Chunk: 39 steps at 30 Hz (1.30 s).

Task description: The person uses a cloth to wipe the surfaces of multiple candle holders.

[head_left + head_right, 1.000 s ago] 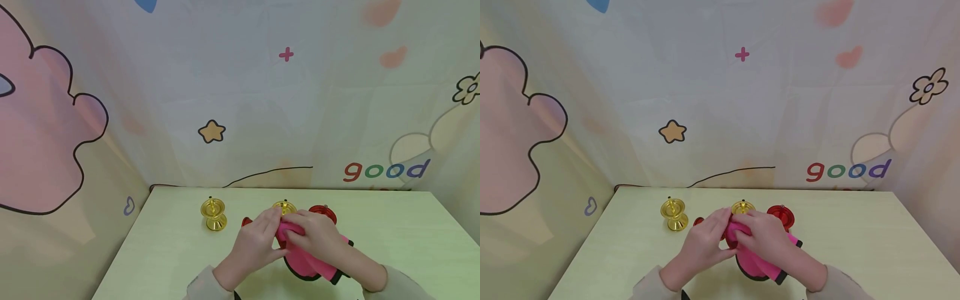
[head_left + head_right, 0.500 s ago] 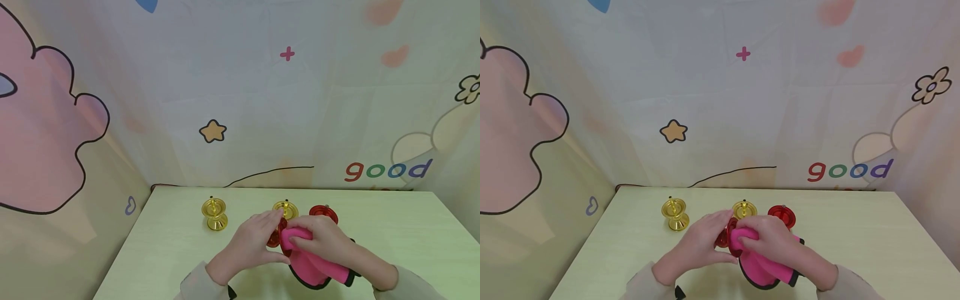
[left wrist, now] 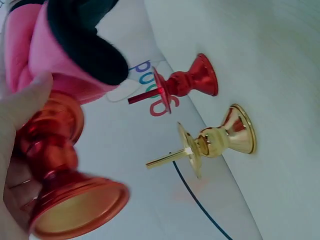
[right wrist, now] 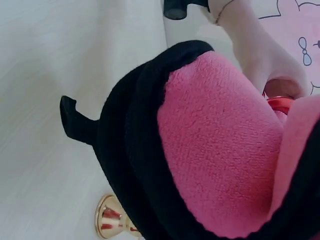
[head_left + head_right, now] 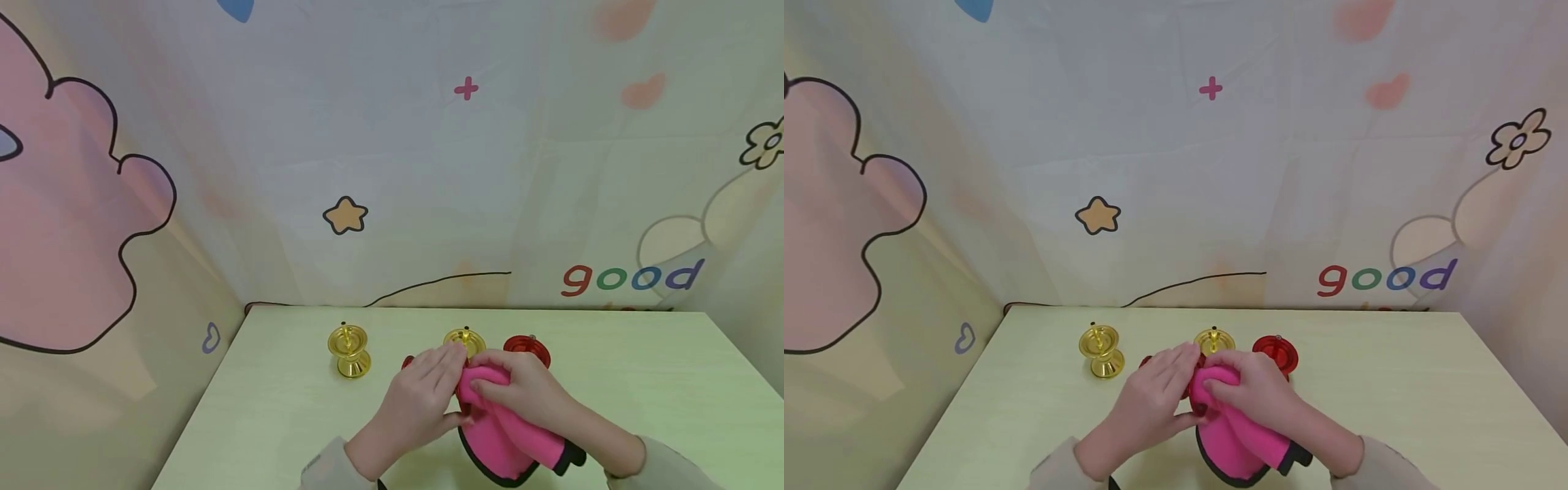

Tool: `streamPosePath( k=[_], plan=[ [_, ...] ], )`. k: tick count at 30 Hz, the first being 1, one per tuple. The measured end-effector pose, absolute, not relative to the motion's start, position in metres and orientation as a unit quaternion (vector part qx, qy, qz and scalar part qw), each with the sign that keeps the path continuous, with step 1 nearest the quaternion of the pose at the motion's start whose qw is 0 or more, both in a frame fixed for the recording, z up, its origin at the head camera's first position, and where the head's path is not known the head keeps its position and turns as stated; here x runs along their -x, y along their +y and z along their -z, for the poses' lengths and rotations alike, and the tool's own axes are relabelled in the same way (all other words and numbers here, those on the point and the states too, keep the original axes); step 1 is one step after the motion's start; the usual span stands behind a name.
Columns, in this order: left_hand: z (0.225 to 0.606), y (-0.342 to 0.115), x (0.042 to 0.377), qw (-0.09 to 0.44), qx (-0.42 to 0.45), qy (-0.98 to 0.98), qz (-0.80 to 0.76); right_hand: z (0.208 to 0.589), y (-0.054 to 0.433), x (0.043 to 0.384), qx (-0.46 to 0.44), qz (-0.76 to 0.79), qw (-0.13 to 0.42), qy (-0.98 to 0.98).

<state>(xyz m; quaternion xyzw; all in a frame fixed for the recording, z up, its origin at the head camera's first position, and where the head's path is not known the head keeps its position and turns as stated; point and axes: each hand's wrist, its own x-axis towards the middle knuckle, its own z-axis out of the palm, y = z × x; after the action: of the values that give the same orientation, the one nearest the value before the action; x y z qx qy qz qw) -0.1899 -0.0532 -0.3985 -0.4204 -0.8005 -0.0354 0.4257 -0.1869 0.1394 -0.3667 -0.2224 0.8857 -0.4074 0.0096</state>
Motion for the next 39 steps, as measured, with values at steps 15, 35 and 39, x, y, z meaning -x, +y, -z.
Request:
streamPosePath(
  k=[15, 35, 39],
  plan=[
    [0.393, -0.054, 0.191, 0.273, 0.417, -0.861, 0.102, 0.371, 0.138, 0.187, 0.28, 0.378, -0.029, 0.882],
    [0.393, -0.055, 0.198, 0.054, 0.393, -0.891, 0.221, 0.389, 0.143, 0.192, 0.331, 0.35, -0.038, 0.875],
    [0.407, -0.049, 0.192, 0.203, 0.39, -0.887, 0.141, 0.391, 0.142, 0.193, 0.258, 0.392, -0.003, 0.883]
  ],
)
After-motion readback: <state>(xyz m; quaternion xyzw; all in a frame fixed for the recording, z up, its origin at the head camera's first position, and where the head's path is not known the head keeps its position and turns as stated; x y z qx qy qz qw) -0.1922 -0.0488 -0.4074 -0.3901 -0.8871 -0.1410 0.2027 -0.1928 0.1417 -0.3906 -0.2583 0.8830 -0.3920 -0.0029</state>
